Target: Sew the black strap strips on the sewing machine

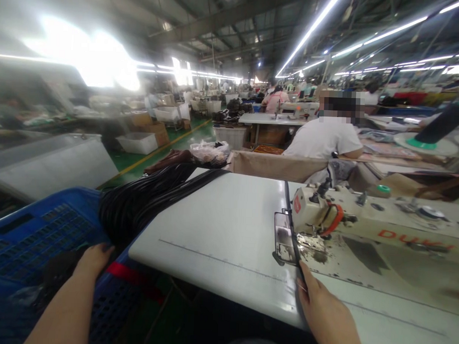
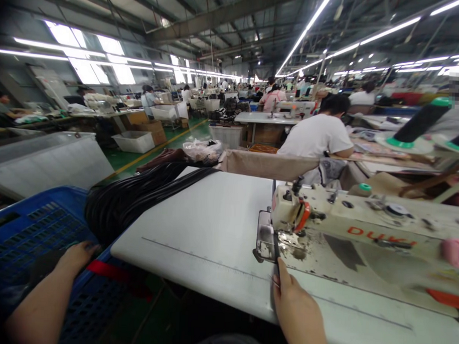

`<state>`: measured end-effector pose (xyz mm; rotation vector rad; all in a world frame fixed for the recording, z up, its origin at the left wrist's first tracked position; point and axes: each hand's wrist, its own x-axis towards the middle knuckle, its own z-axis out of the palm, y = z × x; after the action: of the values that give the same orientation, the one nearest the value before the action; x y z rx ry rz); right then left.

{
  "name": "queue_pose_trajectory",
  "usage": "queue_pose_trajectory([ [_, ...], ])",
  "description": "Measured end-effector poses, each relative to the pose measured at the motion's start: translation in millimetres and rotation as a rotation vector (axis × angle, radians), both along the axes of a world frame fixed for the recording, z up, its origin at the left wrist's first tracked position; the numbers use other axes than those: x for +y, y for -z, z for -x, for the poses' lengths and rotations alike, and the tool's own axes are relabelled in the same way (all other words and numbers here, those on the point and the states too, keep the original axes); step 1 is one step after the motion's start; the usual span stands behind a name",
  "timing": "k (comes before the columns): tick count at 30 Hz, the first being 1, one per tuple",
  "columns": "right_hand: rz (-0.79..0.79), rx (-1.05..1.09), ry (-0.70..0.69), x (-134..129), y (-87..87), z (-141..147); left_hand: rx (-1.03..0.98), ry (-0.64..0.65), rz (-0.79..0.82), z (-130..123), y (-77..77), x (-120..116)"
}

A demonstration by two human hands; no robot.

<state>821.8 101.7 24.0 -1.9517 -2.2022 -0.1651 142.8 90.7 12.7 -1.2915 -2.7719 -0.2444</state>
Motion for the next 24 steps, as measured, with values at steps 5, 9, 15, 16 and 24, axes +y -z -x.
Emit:
queue_pose_trajectory([
  [5,-0.007,0.029,0.004,-1,3.7,-1,0.029,0.073,-0.056,-21,-5.1,12],
  [9,0.063,0.027,0.033,-4,-3.4,5,0.078,0.238,-0.299,-63,-10.8,33],
  [15,0.187,0.032,0.09,-9,-23.5,14,-0.071,0.688,-0.368,-198,-3.3,81],
  [16,0.206,0.034,0.094,-10,-25.9,15,-0.11,0.778,-0.37,-227,-0.9,86],
  [24,0.259,0.058,0.097,-12,-28.1,16,-0.188,1.39,-0.315,-443,3.1,81],
])
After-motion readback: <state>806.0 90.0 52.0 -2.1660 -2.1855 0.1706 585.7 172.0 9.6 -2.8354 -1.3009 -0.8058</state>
